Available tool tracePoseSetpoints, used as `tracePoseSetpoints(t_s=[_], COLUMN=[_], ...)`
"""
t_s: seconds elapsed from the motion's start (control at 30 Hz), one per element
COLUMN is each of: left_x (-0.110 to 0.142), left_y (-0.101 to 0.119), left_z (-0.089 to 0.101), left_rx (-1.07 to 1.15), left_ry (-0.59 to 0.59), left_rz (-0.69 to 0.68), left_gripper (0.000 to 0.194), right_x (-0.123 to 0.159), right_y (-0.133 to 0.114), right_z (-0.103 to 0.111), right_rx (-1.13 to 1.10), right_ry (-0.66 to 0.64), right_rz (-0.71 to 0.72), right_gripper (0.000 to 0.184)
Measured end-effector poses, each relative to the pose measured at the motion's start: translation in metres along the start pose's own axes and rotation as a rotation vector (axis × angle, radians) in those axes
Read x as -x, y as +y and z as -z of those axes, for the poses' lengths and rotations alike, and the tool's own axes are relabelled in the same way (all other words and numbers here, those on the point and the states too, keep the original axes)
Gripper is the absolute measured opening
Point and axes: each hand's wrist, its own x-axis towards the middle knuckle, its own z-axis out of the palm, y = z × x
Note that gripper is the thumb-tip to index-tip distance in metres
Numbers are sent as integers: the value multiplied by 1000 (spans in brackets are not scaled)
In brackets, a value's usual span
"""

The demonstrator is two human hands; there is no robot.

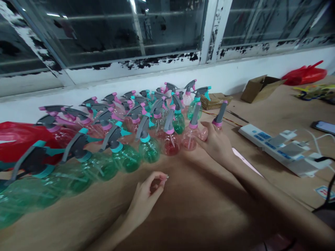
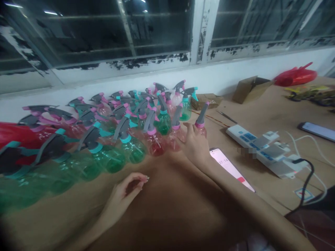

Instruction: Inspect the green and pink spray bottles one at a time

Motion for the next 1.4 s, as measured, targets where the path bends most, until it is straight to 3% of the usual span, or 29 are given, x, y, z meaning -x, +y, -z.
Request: tracePoseSetpoints(t_s=[0.23,0.63,0.9,0.97,1.1,1.23,1.4], left_x=[3,4,-11,-20,-36,-43,-37], left_y=[-1,1,21,34,60,74,73], left_z=[-2,-4,-6,-8,-16,-22,-20], left_rx=[-5,20,35,38,22,49,7], left_ry=[3,-12,38,40,47,-11,58], left_rz=[9,19,-104,-141,-217,-283,-277], left_gripper=[12,12,13,21,54,61,58], right_x=[-10,-4,34,47,68,84,95], right_y=[0,0,-13,-19,-31,-43,-55], right_z=[-14,-2,18,23,30,28,14], right_rx=[-80,12,-23,-64,-118,-227,-348], right_ry=[-85,-179,-215,-224,-225,-202,-148], right_rz=[-30,26,118,155,199,266,298], right_gripper=[71,48,51,48,37,33,41])
